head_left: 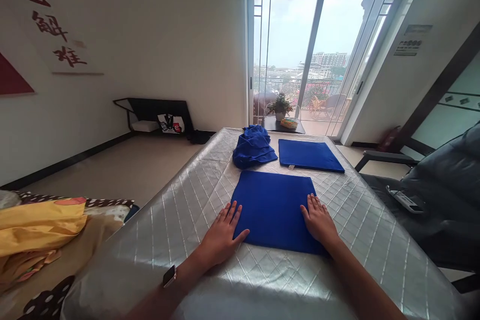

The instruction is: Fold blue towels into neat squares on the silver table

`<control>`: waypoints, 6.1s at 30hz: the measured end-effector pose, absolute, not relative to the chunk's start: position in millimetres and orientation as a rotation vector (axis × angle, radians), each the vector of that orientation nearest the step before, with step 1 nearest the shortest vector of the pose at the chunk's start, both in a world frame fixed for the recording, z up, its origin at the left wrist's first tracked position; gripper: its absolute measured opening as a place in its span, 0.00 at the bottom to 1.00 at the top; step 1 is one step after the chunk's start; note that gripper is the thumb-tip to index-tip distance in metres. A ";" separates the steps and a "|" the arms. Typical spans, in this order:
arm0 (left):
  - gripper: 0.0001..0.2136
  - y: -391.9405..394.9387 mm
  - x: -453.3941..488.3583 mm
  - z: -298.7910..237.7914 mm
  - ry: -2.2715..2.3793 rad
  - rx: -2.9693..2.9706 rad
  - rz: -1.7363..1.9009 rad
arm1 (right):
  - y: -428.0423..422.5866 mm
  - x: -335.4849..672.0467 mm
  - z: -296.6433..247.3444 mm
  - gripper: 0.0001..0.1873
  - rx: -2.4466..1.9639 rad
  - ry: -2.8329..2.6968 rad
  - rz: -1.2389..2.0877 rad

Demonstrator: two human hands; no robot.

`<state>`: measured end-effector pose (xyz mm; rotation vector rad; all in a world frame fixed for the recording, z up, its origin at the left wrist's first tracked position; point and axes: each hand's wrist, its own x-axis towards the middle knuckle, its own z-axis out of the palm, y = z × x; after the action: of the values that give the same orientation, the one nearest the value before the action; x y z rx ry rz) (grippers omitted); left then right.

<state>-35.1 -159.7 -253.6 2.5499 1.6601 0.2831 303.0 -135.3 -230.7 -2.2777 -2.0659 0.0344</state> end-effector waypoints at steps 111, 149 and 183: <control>0.35 -2.6 106.1 -239.0 1.582 2.606 0.259 | -75.0 302.4 -240.7 0.35 -2.286 -1.897 0.134; 0.38 12.0 25.7 -243.4 1.912 2.464 0.193 | -34.0 318.4 -237.4 0.36 -2.282 -1.928 0.138; 0.38 22.3 38.9 -241.4 1.878 2.433 0.267 | -31.0 321.3 -241.7 0.36 -2.247 -1.988 0.083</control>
<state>38.9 22.3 -241.4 2.4333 1.8776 0.2666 321.3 -31.0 -241.7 -2.2471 -1.9879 0.0832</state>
